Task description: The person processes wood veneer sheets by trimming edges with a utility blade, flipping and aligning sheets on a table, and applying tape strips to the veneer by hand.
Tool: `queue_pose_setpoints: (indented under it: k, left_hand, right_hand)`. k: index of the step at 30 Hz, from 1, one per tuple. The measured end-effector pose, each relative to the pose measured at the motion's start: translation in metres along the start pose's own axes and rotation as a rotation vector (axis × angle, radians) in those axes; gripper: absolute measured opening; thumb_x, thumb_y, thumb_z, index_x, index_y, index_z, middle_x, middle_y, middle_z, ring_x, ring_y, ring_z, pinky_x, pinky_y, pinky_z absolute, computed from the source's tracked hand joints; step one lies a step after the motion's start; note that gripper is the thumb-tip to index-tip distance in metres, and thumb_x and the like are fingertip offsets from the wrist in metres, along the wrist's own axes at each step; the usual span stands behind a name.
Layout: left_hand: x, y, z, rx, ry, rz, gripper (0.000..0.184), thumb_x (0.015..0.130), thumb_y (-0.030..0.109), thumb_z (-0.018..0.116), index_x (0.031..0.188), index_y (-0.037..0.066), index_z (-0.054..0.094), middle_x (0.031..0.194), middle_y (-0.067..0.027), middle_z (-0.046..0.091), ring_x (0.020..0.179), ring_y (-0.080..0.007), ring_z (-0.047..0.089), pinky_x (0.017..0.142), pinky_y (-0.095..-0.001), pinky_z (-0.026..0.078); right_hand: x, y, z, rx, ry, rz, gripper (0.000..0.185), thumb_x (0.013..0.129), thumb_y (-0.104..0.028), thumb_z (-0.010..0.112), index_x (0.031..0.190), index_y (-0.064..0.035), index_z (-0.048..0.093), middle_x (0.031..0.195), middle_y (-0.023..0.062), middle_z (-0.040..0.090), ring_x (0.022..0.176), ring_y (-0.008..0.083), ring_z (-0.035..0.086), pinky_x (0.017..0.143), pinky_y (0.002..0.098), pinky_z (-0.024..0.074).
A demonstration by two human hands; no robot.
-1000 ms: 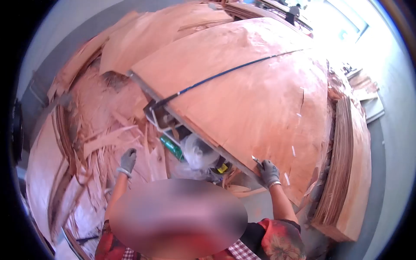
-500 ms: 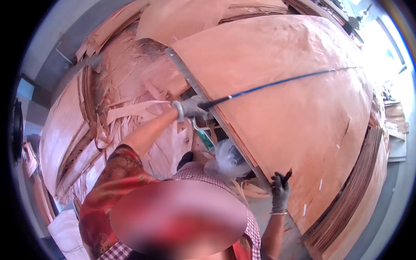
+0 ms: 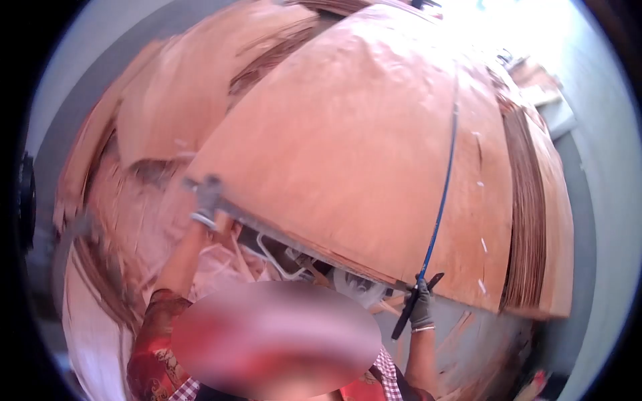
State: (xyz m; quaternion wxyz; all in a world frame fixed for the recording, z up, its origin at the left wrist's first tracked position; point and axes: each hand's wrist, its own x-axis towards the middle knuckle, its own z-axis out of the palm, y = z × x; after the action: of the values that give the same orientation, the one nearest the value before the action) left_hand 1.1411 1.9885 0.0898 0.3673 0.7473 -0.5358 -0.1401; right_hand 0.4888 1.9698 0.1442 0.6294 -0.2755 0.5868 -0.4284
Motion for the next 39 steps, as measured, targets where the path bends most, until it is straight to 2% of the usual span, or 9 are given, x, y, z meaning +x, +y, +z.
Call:
queue_pose_setpoints:
  k: [3, 6, 10, 14, 19, 24, 28, 36, 39]
  left_hand:
    - [0.039, -0.155, -0.026, 0.242, 0.246, -0.467, 0.061, 0.081, 0.039, 0.057, 0.125, -0.002, 0.043, 0.123, -0.0235, 0.049, 0.113, -0.0352, 0.048, 0.095, -0.0382, 0.039]
    - [0.047, -0.075, -0.067, -0.154, 0.323, -0.692, 0.073, 0.073, 0.040, 0.067, 0.127, -0.001, 0.041, 0.127, -0.0228, 0.047, 0.114, -0.0344, 0.048, 0.096, -0.0354, 0.039]
    - [0.078, -0.090, -0.065, 0.251, 0.196, -0.477, 0.067, 0.069, 0.030, 0.072, 0.122, -0.003, 0.047, 0.123, -0.0220, 0.051, 0.110, -0.0307, 0.053, 0.090, -0.0343, 0.044]
    - [0.094, -0.066, -0.063, 0.310, 0.173, -0.419, 0.025, 0.069, 0.020, 0.070, 0.083, -0.001, 0.067, 0.085, -0.0173, 0.067, 0.079, -0.0267, 0.064, 0.070, -0.0365, 0.048]
    - [0.099, 0.013, -0.036, 0.152, -0.028, -0.054, 0.040, 0.070, 0.014, 0.070, 0.105, -0.004, 0.059, 0.089, -0.0139, 0.065, 0.080, -0.0206, 0.062, 0.072, -0.0320, 0.048]
    - [0.072, 0.171, 0.035, 0.016, -0.210, 0.192, 0.046, 0.071, 0.025, 0.068, 0.103, -0.007, 0.057, 0.101, -0.0229, 0.061, 0.096, -0.0334, 0.059, 0.083, -0.0384, 0.047]
    - [0.051, 0.250, 0.119, -0.029, -0.189, 0.533, 0.041, 0.072, 0.026, 0.064, 0.099, -0.004, 0.057, 0.082, -0.0228, 0.061, 0.075, -0.0318, 0.061, 0.067, -0.0407, 0.048]
    - [0.003, 0.333, 0.222, 0.396, -0.607, 0.367, 0.025, 0.073, 0.012, 0.055, 0.095, 0.000, 0.055, 0.092, -0.0211, 0.063, 0.088, -0.0358, 0.062, 0.075, -0.0426, 0.050]
    - [-0.015, 0.335, 0.223, 0.309, -0.751, 0.389, 0.035, 0.078, 0.025, 0.062, 0.099, -0.002, 0.055, 0.094, -0.0202, 0.063, 0.086, -0.0334, 0.062, 0.074, -0.0407, 0.050]
  right_hand:
    - [-0.041, 0.030, -0.022, 0.018, 0.050, 0.025, 0.040, 0.084, -0.042, 0.059, 0.108, -0.0106, 0.056, 0.067, 0.0048, 0.059, 0.045, 0.0110, 0.051, 0.040, 0.0243, 0.0413]
    - [-0.084, 0.043, -0.023, 0.006, 0.083, 0.086, 0.034, 0.084, -0.033, 0.062, 0.106, -0.0087, 0.056, 0.064, 0.0044, 0.057, 0.046, 0.0115, 0.051, 0.040, 0.0235, 0.0405]
    - [-0.113, 0.044, -0.027, -0.133, 0.148, 0.158, 0.031, 0.081, -0.022, 0.066, 0.106, -0.0061, 0.055, 0.062, 0.0031, 0.055, 0.047, 0.0121, 0.051, 0.040, 0.0230, 0.0398]
    - [-0.111, 0.065, -0.044, -0.196, 0.319, -0.001, 0.024, 0.078, -0.018, 0.068, 0.092, -0.0047, 0.053, 0.062, 0.0029, 0.054, 0.047, 0.0130, 0.052, 0.040, 0.0252, 0.0421]
    - [-0.113, 0.078, -0.070, -0.248, 0.428, -0.069, 0.023, 0.080, -0.021, 0.066, 0.087, -0.0053, 0.051, 0.057, 0.0041, 0.053, 0.043, 0.0118, 0.050, 0.037, 0.0242, 0.0387]
    - [-0.128, 0.052, -0.052, -0.360, 0.518, -0.091, 0.025, 0.080, -0.026, 0.066, 0.079, -0.0057, 0.053, 0.053, 0.0021, 0.051, 0.040, 0.0095, 0.046, 0.037, 0.0233, 0.0365]
    - [-0.146, 0.053, -0.049, -0.444, 0.459, -0.122, 0.024, 0.078, -0.025, 0.068, 0.077, -0.0055, 0.054, 0.055, -0.0011, 0.048, 0.042, 0.0065, 0.044, 0.037, 0.0215, 0.0336]
    - [-0.164, 0.091, -0.081, -0.312, 0.319, -0.124, 0.012, 0.078, -0.009, 0.068, 0.087, -0.0054, 0.062, 0.065, -0.0050, 0.051, 0.051, 0.0029, 0.043, 0.044, 0.0203, 0.0347]
    - [-0.172, 0.090, -0.066, -0.272, 0.236, -0.054, 0.011, 0.080, -0.009, 0.067, 0.087, -0.0045, 0.062, 0.066, -0.0069, 0.049, 0.055, 0.0023, 0.042, 0.048, 0.0194, 0.0349]
